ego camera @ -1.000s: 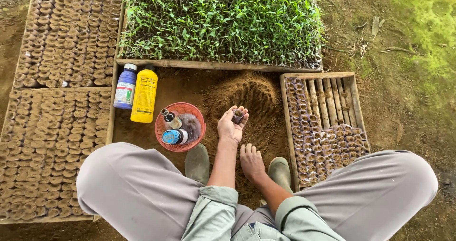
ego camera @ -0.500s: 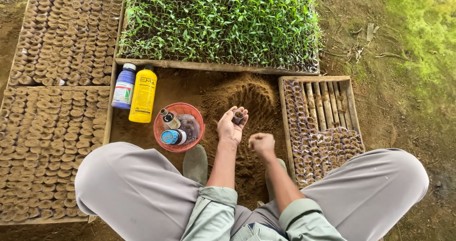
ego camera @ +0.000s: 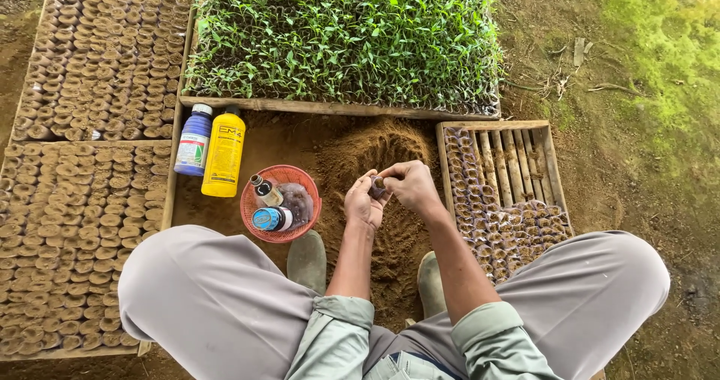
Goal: Filling small paper seedling pots with soil and arranging them in a wooden tray for planting.
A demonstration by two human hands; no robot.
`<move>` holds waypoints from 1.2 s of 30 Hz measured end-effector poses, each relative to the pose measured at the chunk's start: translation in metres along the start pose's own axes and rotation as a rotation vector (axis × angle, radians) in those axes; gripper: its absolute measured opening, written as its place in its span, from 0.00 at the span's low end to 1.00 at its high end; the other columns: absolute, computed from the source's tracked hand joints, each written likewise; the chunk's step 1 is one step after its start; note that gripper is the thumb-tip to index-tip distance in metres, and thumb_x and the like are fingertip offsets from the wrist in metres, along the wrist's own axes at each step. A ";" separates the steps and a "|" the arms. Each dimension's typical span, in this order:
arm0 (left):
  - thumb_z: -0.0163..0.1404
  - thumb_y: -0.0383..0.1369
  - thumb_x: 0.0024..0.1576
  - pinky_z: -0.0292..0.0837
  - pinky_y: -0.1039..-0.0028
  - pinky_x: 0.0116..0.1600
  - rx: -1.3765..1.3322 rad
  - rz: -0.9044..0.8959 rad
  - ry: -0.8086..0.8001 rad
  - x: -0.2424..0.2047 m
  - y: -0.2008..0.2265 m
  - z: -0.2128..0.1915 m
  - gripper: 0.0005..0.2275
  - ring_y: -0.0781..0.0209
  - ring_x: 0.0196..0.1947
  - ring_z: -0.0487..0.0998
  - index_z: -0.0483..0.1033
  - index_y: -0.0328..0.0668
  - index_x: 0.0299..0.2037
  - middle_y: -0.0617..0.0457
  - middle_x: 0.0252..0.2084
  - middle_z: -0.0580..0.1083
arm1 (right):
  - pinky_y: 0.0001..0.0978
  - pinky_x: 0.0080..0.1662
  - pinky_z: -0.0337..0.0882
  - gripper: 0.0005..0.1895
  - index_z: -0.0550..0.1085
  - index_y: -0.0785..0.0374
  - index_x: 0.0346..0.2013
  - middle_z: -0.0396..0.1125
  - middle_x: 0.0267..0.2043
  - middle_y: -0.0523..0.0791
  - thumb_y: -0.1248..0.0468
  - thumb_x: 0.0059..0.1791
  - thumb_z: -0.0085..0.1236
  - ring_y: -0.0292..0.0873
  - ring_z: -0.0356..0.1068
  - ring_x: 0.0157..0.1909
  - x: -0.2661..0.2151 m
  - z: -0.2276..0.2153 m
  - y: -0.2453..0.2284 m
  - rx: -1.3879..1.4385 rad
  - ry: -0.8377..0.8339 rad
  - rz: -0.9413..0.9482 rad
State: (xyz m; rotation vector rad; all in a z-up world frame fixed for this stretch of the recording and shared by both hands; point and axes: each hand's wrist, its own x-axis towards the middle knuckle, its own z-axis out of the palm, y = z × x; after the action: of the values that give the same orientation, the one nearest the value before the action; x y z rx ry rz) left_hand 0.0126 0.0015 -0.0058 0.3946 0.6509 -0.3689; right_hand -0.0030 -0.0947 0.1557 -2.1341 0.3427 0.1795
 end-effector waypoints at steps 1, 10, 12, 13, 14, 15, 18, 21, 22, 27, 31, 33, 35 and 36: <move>0.43 0.30 0.67 0.87 0.58 0.46 -0.003 -0.002 0.014 -0.003 0.001 0.003 0.08 0.51 0.38 0.84 0.75 0.37 0.48 0.38 0.42 0.80 | 0.38 0.35 0.74 0.12 0.85 0.48 0.35 0.76 0.25 0.45 0.66 0.41 0.62 0.39 0.76 0.30 0.002 0.002 0.002 -0.061 -0.006 -0.017; 0.45 0.30 0.67 0.85 0.52 0.48 -0.045 0.028 0.027 -0.002 0.003 -0.003 0.08 0.40 0.43 0.84 0.75 0.35 0.49 0.30 0.46 0.79 | 0.42 0.48 0.76 0.10 0.83 0.51 0.43 0.77 0.41 0.44 0.58 0.49 0.60 0.47 0.77 0.45 0.010 0.010 0.051 -0.224 0.200 -0.016; 0.44 0.29 0.67 0.85 0.52 0.48 -0.044 0.038 0.033 -0.003 0.006 -0.003 0.08 0.38 0.44 0.84 0.75 0.35 0.49 0.29 0.47 0.78 | 0.41 0.49 0.78 0.11 0.81 0.55 0.44 0.76 0.40 0.47 0.58 0.52 0.55 0.47 0.77 0.44 0.006 0.034 0.099 -0.387 0.134 0.083; 0.44 0.29 0.67 0.85 0.52 0.48 -0.042 0.048 0.039 -0.004 0.007 -0.003 0.08 0.37 0.45 0.83 0.74 0.34 0.50 0.28 0.48 0.78 | 0.40 0.50 0.79 0.13 0.80 0.59 0.45 0.75 0.40 0.51 0.59 0.55 0.49 0.46 0.77 0.44 0.003 0.046 0.124 -0.548 0.066 0.184; 0.44 0.29 0.67 0.85 0.52 0.48 -0.041 0.049 0.033 -0.006 0.009 0.001 0.08 0.37 0.45 0.83 0.74 0.34 0.50 0.28 0.48 0.78 | 0.40 0.50 0.79 0.13 0.80 0.59 0.45 0.75 0.40 0.51 0.59 0.55 0.49 0.46 0.77 0.44 -0.009 0.066 0.157 -0.547 0.071 0.181; 0.44 0.29 0.67 0.85 0.53 0.49 -0.049 0.044 0.038 -0.008 0.011 0.005 0.08 0.37 0.45 0.83 0.74 0.35 0.50 0.29 0.48 0.78 | 0.45 0.47 0.79 0.18 0.75 0.63 0.48 0.73 0.42 0.57 0.53 0.52 0.56 0.54 0.77 0.44 -0.021 0.086 0.190 -0.690 -0.008 0.155; 0.43 0.29 0.67 0.85 0.55 0.49 -0.066 0.042 0.047 -0.012 0.013 0.004 0.08 0.38 0.45 0.83 0.74 0.35 0.49 0.29 0.48 0.78 | 0.48 0.42 0.81 0.32 0.68 0.72 0.55 0.68 0.46 0.68 0.48 0.50 0.62 0.61 0.78 0.42 -0.061 0.125 0.212 -0.887 -0.123 0.130; 0.43 0.29 0.67 0.85 0.55 0.49 -0.077 0.041 0.045 -0.013 0.013 0.005 0.08 0.37 0.45 0.83 0.74 0.35 0.49 0.29 0.48 0.78 | 0.41 0.37 0.80 0.34 0.67 0.77 0.56 0.68 0.43 0.67 0.51 0.49 0.64 0.56 0.78 0.38 -0.071 0.145 0.209 -1.047 -0.129 -0.004; 0.44 0.29 0.67 0.85 0.55 0.49 -0.076 0.036 0.046 -0.014 0.013 0.006 0.08 0.37 0.45 0.83 0.73 0.35 0.49 0.29 0.48 0.78 | 0.36 0.35 0.80 0.33 0.68 0.79 0.52 0.70 0.38 0.62 0.53 0.47 0.67 0.52 0.78 0.35 -0.071 0.150 0.211 -1.146 -0.106 -0.139; 0.44 0.29 0.67 0.85 0.54 0.49 -0.082 0.038 0.045 -0.011 0.016 0.009 0.08 0.37 0.46 0.83 0.74 0.35 0.49 0.29 0.49 0.78 | 0.29 0.34 0.77 0.18 0.73 0.75 0.42 0.68 0.33 0.54 0.60 0.48 0.60 0.49 0.75 0.33 -0.066 0.168 0.253 -1.340 -0.036 -0.383; 0.44 0.29 0.67 0.85 0.54 0.49 -0.075 0.033 0.054 -0.014 0.016 0.008 0.08 0.36 0.46 0.83 0.74 0.34 0.49 0.28 0.49 0.78 | 0.44 0.31 0.80 0.08 0.72 0.76 0.38 0.64 0.32 0.54 0.72 0.47 0.51 0.55 0.74 0.33 -0.079 0.154 0.238 -1.077 -0.098 -0.308; 0.44 0.29 0.66 0.85 0.54 0.49 -0.080 0.030 0.059 -0.016 0.016 0.006 0.08 0.36 0.46 0.83 0.74 0.34 0.49 0.28 0.49 0.78 | 0.47 0.33 0.80 0.07 0.72 0.76 0.38 0.65 0.35 0.55 0.74 0.48 0.49 0.58 0.75 0.35 -0.081 0.139 0.215 -0.996 -0.174 -0.251; 0.44 0.29 0.66 0.85 0.54 0.49 -0.086 0.032 0.060 -0.015 0.018 0.009 0.08 0.36 0.46 0.83 0.74 0.34 0.49 0.28 0.49 0.78 | 0.50 0.36 0.80 0.07 0.71 0.75 0.39 0.65 0.37 0.56 0.76 0.48 0.47 0.61 0.76 0.38 -0.073 0.128 0.203 -0.915 -0.245 -0.200; 0.44 0.29 0.66 0.85 0.54 0.49 -0.090 0.031 0.061 -0.015 0.018 0.008 0.08 0.36 0.46 0.83 0.74 0.34 0.49 0.28 0.49 0.77 | 0.50 0.33 0.80 0.06 0.73 0.72 0.34 0.68 0.32 0.55 0.76 0.47 0.47 0.61 0.77 0.35 -0.069 0.126 0.204 -0.807 -0.213 -0.079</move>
State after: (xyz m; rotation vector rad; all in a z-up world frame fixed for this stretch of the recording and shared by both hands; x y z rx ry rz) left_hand 0.0137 0.0158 0.0142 0.3313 0.7170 -0.2977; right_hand -0.1312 -0.0840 -0.0580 -2.8777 0.0506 0.5702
